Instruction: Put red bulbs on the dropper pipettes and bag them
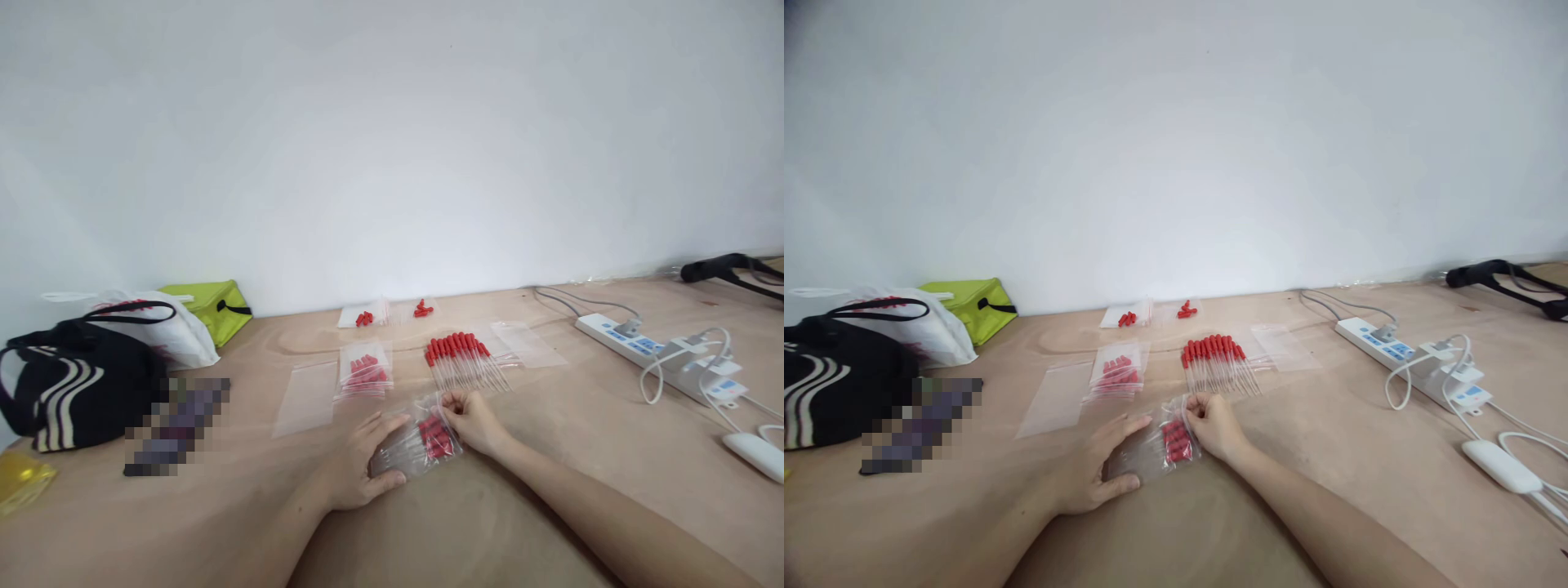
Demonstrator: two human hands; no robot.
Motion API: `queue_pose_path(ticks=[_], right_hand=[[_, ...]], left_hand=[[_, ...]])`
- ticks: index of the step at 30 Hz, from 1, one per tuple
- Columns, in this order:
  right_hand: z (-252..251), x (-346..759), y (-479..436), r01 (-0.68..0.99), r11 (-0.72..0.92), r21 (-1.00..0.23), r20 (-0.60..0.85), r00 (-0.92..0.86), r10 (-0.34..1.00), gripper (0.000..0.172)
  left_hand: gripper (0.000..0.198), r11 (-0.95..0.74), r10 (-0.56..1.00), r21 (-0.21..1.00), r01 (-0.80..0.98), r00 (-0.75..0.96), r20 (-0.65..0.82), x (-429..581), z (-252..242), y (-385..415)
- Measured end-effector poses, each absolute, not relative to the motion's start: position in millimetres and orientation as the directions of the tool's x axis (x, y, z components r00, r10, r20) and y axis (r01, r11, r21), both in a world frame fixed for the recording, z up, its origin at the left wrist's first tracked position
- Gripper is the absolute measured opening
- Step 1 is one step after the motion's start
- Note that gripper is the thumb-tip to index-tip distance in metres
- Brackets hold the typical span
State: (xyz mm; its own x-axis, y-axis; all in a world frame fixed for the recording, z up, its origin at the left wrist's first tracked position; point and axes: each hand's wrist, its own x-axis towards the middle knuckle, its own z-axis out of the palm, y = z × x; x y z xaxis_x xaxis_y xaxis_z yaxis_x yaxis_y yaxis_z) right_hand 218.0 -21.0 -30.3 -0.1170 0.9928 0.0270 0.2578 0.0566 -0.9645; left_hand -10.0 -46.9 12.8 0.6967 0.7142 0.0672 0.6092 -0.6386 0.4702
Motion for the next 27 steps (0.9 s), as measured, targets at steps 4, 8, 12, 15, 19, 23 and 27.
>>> queue_pose_path(ticks=[4, 8, 12, 15, 19, 23, 27], right_hand=[[-16, 227, -13, 0.55, 0.174, -0.817, 0.167, -0.063, 0.984, 0.008], [-1, 228, 9, 0.817, 0.155, -0.555, 0.25, -0.014, 0.968, 0.01], [2, 216, 33, 0.866, 0.058, -0.496, 0.216, 0.058, 0.975, 0.014], [3, 206, 43, 0.887, -0.021, -0.461, 0.177, 0.115, 0.977, 0.017], [6, 197, 45, 0.896, -0.094, -0.433, 0.132, 0.167, 0.977, 0.018], [9, 191, 45, 0.891, -0.114, -0.439, 0.113, 0.18, 0.977, 0.021], [14, 193, 44, 0.875, -0.089, -0.476, 0.132, 0.171, 0.976, 0.025]], left_hand=[[0.054, -0.666, 0.685, 0.457, 0.589, 0.726, 0.064, -8, 15, -46], [0.043, -0.672, 0.682, 0.445, 0.592, 0.729, 0.061, -7, 17, -46], [0.044, -0.669, 0.68, 0.44, 0.599, 0.732, 0.038, -7, 19, -47], [0.046, -0.666, 0.679, 0.441, 0.602, 0.734, 0.024, -7, 19, -46], [0.048, -0.663, 0.679, 0.452, 0.597, 0.733, 0.028, -8, 16, -45], [0.049, -0.664, 0.677, 0.464, 0.586, 0.735, 0.04, -9, 13, -45], [0.05, -0.674, 0.669, 0.451, 0.585, 0.742, 0.037, -9, 14, -45]])
